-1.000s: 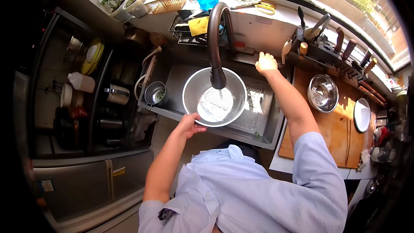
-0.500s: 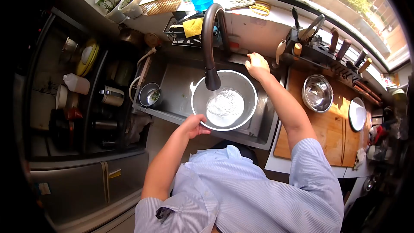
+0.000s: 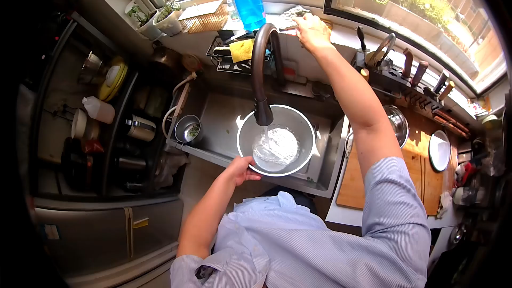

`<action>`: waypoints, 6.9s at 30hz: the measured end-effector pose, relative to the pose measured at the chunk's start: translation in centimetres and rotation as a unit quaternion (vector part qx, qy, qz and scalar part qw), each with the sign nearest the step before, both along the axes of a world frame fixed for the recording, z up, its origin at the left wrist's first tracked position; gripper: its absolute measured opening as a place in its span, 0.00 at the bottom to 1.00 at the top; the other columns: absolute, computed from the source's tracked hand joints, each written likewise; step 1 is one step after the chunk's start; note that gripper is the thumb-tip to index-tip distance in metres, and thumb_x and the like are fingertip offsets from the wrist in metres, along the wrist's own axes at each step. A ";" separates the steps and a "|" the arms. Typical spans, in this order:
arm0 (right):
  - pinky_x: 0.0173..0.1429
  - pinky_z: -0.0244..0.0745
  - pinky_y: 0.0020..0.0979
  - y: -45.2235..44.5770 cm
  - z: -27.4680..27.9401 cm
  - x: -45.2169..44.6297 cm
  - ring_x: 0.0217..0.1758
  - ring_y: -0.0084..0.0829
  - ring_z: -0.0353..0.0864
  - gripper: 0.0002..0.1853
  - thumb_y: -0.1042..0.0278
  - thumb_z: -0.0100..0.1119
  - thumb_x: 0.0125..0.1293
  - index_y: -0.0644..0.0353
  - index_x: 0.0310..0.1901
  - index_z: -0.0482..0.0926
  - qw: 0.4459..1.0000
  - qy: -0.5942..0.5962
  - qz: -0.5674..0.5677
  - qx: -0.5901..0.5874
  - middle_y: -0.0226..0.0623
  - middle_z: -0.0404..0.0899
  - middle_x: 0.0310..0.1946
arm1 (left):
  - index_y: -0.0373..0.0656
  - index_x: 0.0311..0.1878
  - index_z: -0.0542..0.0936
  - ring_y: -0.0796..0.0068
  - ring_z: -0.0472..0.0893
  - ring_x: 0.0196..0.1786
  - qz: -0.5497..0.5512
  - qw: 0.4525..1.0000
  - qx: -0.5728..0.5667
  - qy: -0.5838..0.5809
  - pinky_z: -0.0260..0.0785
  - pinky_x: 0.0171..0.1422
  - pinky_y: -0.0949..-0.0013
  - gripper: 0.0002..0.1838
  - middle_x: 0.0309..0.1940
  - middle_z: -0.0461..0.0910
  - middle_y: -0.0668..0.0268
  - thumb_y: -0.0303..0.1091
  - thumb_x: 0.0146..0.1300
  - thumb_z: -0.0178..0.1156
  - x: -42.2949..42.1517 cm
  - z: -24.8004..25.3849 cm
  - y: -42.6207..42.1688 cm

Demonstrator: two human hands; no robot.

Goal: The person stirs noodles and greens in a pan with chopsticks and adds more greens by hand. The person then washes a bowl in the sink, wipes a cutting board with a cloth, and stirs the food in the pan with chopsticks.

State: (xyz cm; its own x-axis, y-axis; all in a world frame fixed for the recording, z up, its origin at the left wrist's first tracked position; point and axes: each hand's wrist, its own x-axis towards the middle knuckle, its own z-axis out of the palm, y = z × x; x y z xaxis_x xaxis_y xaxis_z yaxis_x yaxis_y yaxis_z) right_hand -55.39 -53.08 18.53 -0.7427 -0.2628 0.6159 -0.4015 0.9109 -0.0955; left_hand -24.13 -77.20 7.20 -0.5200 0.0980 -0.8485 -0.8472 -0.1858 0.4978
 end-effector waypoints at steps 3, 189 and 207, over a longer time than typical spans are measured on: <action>0.49 0.73 0.39 -0.5 0.4 -2.7 0.46 0.39 0.74 0.11 0.63 0.55 0.56 0.49 0.42 0.79 0.994 -0.008 -0.013 0.106 0.39 0.74 0.40 | 0.28 0.48 0.68 0.59 0.82 0.30 0.006 1.000 -0.005 0.002 0.79 0.30 0.64 0.17 0.35 0.78 0.51 0.26 0.55 0.47 0.5 0.4 0.0; 0.48 0.70 0.37 -12.4 -23.9 18.5 0.47 0.46 0.78 0.24 0.63 0.49 0.53 0.73 0.47 0.74 0.750 -0.602 0.035 -0.274 0.53 0.78 0.42 | 0.37 0.55 0.66 0.64 0.81 0.30 0.312 0.939 -0.070 0.123 0.76 0.32 0.68 0.24 0.44 0.75 0.53 0.48 0.65 0.49 12.8 -1.7 -11.1; 0.37 0.74 0.34 -17.3 -37.4 16.0 0.39 0.32 0.76 0.43 0.74 0.55 0.51 0.56 0.68 0.45 0.685 -0.655 -0.018 -0.320 0.41 0.74 0.39 | 0.37 0.45 0.68 0.62 0.79 0.29 0.555 0.825 -0.106 -0.011 0.75 0.31 0.66 0.15 0.35 0.76 0.55 0.34 0.59 0.55 29.6 -6.2 -10.6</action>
